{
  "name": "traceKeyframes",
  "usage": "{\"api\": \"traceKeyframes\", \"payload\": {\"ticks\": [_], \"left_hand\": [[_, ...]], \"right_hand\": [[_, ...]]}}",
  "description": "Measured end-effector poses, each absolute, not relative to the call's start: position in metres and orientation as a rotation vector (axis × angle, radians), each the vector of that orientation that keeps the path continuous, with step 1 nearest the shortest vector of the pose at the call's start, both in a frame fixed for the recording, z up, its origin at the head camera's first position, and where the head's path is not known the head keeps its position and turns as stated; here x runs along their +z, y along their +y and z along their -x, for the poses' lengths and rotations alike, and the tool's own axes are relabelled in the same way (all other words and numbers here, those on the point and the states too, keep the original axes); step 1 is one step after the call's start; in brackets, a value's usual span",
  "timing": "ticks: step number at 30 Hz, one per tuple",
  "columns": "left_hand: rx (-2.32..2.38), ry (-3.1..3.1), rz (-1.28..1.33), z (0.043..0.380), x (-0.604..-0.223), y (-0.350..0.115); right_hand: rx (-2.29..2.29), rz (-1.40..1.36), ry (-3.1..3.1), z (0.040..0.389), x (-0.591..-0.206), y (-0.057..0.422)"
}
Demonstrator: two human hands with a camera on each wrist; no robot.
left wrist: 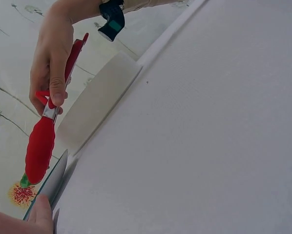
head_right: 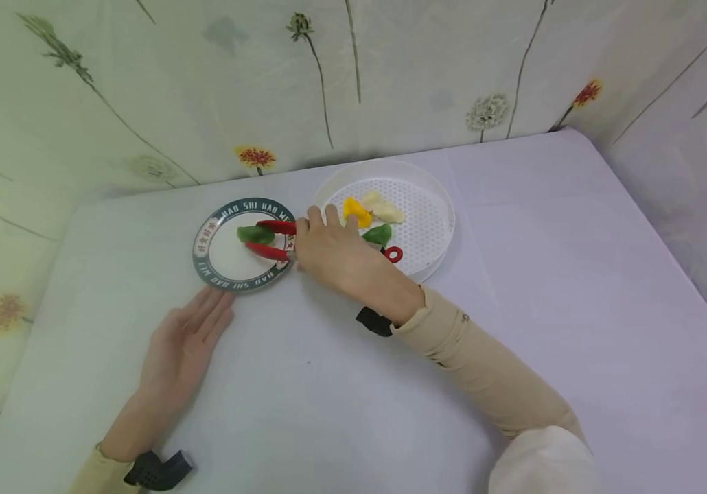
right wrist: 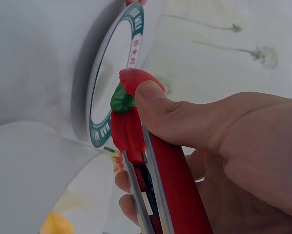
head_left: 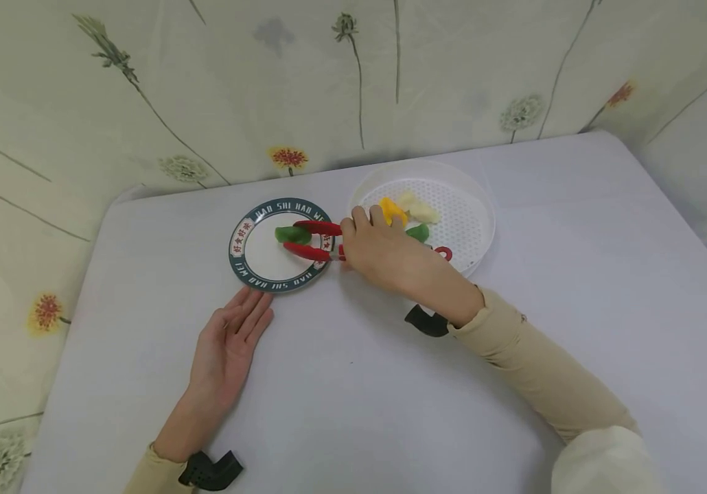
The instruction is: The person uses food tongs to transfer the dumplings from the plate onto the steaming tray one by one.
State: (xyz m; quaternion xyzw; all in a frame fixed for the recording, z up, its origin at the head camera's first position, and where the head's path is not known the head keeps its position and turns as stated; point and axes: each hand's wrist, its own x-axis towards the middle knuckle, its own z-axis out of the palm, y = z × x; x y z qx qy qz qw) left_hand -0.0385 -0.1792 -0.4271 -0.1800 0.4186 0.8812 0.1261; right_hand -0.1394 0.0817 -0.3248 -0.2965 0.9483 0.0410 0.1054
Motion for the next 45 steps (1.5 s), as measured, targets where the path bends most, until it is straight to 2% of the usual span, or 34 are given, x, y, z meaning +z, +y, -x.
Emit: {"api": "traceKeyframes", "payload": {"ticks": [7,22,30,45], "left_hand": [[2.566,1.206,0.522,0.038,-0.426,-0.179],[2.565,1.221,0.518,0.038,-0.427,-0.179],[2.564,1.220,0.521,0.037,-0.426,-0.179],[2.583,1.190,0.525,0.037,-0.428,-0.179]], "right_hand": [[0.091,0.809,2.794,0.136,-0.322,0.098],[0.150,0.918,2.895,0.121,-0.307,0.120],[0.056,0.812,2.858,0.118,-0.294,0.143],[-0.015,0.579,2.854,0.131,-0.294,0.196]]}}
